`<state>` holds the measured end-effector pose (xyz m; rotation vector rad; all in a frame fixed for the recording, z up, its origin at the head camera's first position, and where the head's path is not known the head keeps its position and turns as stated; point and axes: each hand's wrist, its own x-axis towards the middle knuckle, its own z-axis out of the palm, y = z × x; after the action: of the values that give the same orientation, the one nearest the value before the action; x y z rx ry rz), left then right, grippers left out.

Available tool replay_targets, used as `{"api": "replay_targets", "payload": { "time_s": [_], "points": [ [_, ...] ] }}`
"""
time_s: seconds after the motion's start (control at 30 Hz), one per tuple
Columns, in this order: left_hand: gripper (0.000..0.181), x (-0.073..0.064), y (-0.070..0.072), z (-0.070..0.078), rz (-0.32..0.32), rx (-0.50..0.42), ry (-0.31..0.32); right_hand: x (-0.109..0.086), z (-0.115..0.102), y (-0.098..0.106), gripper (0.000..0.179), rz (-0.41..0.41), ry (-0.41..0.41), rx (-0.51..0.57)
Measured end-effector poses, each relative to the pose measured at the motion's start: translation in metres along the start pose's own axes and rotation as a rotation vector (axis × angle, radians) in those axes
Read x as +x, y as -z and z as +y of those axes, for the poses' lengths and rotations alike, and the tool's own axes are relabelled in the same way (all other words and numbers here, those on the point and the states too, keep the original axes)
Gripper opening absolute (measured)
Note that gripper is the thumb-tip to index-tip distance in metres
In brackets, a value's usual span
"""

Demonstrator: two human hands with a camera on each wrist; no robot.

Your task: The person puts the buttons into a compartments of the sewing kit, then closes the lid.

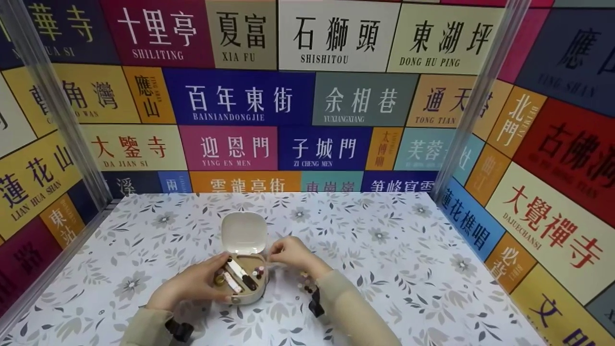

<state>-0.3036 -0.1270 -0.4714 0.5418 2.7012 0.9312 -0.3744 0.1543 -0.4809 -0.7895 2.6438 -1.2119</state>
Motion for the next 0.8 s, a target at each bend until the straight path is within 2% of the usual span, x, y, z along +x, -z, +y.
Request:
{"api": "replay_targets", "payload": {
  "time_s": [0.2, 0.5, 0.67, 0.8],
  "points": [
    [0.117, -0.001, 0.0, -0.001, -0.004, -0.013, -0.009, -0.014, 0.021, 0.017, 0.009, 0.011, -0.075, 0.0],
    [0.116, 0.001, -0.002, -0.002, 0.006, 0.019, -0.021, -0.039, 0.057, 0.038, 0.012, 0.014, -0.122, -0.014],
    [0.117, 0.003, -0.003, -0.003, -0.001, 0.023, -0.007, -0.05, 0.066, 0.043, 0.013, -0.002, -0.167, 0.03],
    [0.116, 0.003, -0.004, -0.002, -0.007, 0.011, -0.004, -0.055, 0.069, 0.044, 0.018, -0.033, -0.162, 0.072]
  ]
}}
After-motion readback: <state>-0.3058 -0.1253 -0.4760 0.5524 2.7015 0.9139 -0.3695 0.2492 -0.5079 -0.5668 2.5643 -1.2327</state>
